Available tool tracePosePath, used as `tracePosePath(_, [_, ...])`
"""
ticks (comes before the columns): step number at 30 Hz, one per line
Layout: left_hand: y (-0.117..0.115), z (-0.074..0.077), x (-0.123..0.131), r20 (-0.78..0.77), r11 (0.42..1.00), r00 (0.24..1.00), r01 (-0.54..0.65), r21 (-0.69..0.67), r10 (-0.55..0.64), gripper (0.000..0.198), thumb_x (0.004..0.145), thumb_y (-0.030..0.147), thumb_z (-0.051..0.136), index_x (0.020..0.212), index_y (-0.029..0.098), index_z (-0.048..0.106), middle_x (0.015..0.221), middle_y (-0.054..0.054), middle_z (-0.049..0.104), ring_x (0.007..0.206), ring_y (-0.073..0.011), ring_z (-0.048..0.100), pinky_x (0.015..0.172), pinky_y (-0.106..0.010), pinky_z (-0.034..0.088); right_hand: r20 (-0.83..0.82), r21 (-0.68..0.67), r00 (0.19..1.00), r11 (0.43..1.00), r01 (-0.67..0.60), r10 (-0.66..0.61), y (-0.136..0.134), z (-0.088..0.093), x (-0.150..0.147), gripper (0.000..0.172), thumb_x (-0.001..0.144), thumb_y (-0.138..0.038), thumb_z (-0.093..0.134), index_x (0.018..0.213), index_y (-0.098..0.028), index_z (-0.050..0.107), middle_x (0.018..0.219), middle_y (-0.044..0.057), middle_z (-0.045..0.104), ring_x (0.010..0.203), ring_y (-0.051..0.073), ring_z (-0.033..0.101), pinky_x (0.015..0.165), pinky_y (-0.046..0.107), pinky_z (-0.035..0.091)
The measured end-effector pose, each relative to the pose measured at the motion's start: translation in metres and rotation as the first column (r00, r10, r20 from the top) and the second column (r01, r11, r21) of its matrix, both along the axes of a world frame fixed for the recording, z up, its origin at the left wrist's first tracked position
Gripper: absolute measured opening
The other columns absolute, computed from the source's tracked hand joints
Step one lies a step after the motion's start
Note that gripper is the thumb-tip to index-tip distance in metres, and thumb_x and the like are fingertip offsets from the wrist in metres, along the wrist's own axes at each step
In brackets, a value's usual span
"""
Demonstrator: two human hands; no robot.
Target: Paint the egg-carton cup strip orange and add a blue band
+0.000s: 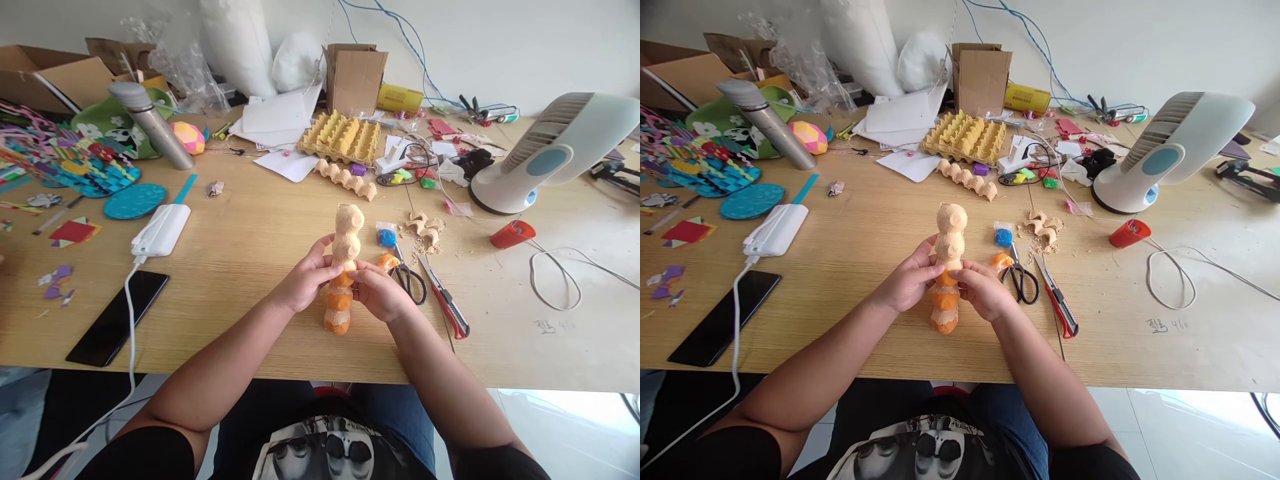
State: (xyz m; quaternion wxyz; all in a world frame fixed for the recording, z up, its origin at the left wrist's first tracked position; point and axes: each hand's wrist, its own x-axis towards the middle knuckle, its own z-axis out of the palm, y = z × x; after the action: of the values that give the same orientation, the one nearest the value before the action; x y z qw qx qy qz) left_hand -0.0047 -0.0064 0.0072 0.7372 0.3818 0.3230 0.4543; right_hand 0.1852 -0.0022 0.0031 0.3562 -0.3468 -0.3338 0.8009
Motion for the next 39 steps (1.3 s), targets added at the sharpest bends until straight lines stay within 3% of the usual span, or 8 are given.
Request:
tracePosePath(6, [0.001, 0.000, -0.002, 0.025, 1.000, 1.000, -0.001, -0.012, 0.002, 0.069, 0.087, 0.030, 0.084, 0.148, 0.028, 0.053, 0.102, -0.001, 0.078, 0.092, -0.0206, 0.071, 0.080, -0.032, 0.047, -0.035, -0.026, 0.999, 0.999, -0.023, 0.022, 0.000, 0.001, 0.002, 0.037, 0.078, -0.049, 0.091, 0.095, -0.021, 0.074, 0.088, 0.003, 0.073, 0.080, 0.019, 0.065, 0.075, 0.031, 0.050])
tracePosePath(16, [0.002, -0.003, -0.002, 0.032, 1.000, 0.999, -0.013, -0.006, 0.014, 0.071, 0.087, 0.031, 0.086, 0.150, 0.028, 0.053, 0.099, 0.000, 0.078, 0.090, -0.0192, 0.071, 0.080, -0.030, 0.048, -0.042, 0.031, 0.999, 0.999, -0.013, 0.014, 0.001, 0.001, -0.001, 0.036, 0.070, -0.039, 0.097, 0.090, -0.021, 0.073, 0.081, 0.000, 0.070, 0.074, 0.015, 0.060, 0.071, 0.029, 0.049])
tracePosePath(21, [0.002, -0.001, -0.002, 0.075, 1.000, 0.997, -0.015, -0.012, 0.016, 0.073, 0.087, 0.038, 0.087, 0.149, 0.027, 0.051, 0.097, -0.001, 0.078, 0.090, -0.0211, 0.073, 0.082, -0.033, 0.050, -0.076, 0.056, 0.997, 0.998, -0.020, 0.025, 0.001, 0.002, 0.001, 0.033, 0.081, -0.049, 0.087, 0.093, -0.022, 0.071, 0.085, 0.004, 0.072, 0.078, 0.020, 0.063, 0.073, 0.032, 0.051])
tracePosePath(27, [0.003, 0.002, -0.001, 0.112, 0.999, 0.993, -0.037, -0.014, 0.039, 0.064, 0.090, 0.051, 0.082, 0.143, 0.026, 0.057, 0.105, -0.004, 0.075, 0.090, -0.0208, 0.071, 0.077, -0.032, 0.052, -0.072, 0.097, 0.997, 0.995, 0.013, -0.006, 0.000, 0.002, 0.000, 0.035, 0.081, -0.051, 0.088, 0.089, -0.023, 0.069, 0.087, 0.005, 0.072, 0.084, 0.022, 0.065, 0.075, 0.033, 0.052])
tracePosePath(31, [0.002, 0.004, 0.000, 0.112, 0.998, 0.991, -0.068, -0.005, 0.068, 0.054, 0.089, 0.040, 0.082, 0.136, 0.024, 0.061, 0.103, -0.003, 0.074, 0.091, -0.0202, 0.071, 0.075, -0.030, 0.051, -0.076, 0.138, 0.996, 0.990, -0.035, 0.046, 0.000, 0.004, 0.003, 0.048, 0.071, -0.057, 0.096, 0.095, -0.024, 0.071, 0.092, 0.004, 0.072, 0.087, 0.021, 0.065, 0.080, 0.031, 0.054])
tracePosePath(36, [0.002, 0.005, -0.002, 0.141, 0.999, 0.989, -0.053, -0.003, 0.053, 0.048, 0.090, 0.036, 0.078, 0.133, 0.022, 0.062, 0.093, -0.002, 0.074, 0.086, -0.0220, 0.072, 0.075, -0.032, 0.052, -0.073, 0.211, 0.987, 0.970, -0.122, 0.140, 0.001, 0.007, 0.008, 0.057, 0.067, -0.038, 0.103, 0.113, -0.024, 0.071, 0.102, 0.002, 0.071, 0.093, 0.018, 0.064, 0.086, 0.030, 0.054])
tracePosePath(39, [0.002, 0.006, -0.003, 0.177, 1.000, 0.984, -0.022, 0.012, 0.019, 0.049, 0.092, 0.038, 0.076, 0.135, 0.022, 0.059, 0.100, -0.005, 0.076, 0.089, -0.0253, 0.074, 0.078, -0.036, 0.055, -0.089, 0.229, 0.977, 0.959, -0.168, 0.193, 0.002, 0.007, 0.010, 0.064, 0.067, -0.033, 0.104, 0.120, -0.025, 0.070, 0.109, 0.002, 0.070, 0.095, 0.017, 0.065, 0.089, 0.030, 0.054])
